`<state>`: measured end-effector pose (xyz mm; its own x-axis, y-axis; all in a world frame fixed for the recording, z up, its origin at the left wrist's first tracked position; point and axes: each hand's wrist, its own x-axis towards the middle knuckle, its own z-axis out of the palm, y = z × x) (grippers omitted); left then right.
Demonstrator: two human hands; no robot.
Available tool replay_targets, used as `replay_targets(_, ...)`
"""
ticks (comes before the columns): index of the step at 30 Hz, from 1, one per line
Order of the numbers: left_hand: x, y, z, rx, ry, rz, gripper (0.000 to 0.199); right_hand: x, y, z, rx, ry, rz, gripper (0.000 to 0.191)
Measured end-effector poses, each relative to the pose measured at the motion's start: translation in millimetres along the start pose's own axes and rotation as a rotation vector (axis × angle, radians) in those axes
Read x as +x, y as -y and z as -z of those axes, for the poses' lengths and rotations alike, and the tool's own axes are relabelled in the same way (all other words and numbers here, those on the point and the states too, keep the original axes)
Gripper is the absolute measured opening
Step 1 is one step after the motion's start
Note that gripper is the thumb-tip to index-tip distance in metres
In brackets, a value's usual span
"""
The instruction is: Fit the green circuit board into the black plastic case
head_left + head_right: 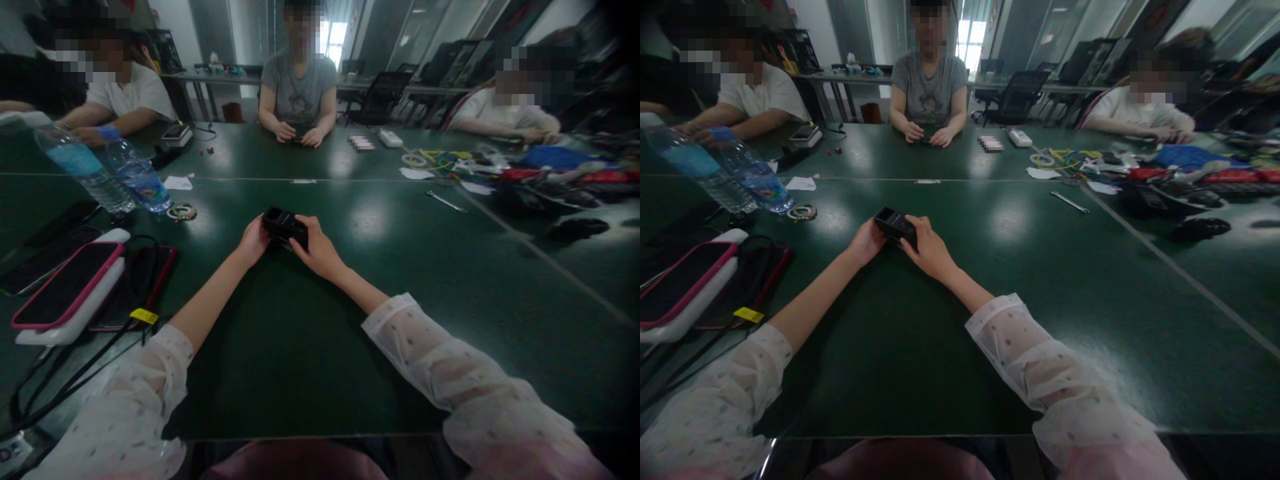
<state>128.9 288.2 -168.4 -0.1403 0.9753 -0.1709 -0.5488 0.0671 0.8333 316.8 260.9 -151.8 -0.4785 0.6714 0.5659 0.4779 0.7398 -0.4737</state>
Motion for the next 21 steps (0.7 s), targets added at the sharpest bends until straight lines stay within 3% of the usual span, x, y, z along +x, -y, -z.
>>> replay_targets(7,-4.8,-4.2,-5.7,-0.030,-0.025,0.025,0.008,-0.3,0.0,0.2,-0.007,-0.002,0.003,0.051)
replay_targets(21,0.9,-0.2,0.8,-0.004,0.002,0.013,0.011,-0.3,-0.2,0.6,0.005,0.003,0.001,0.051)
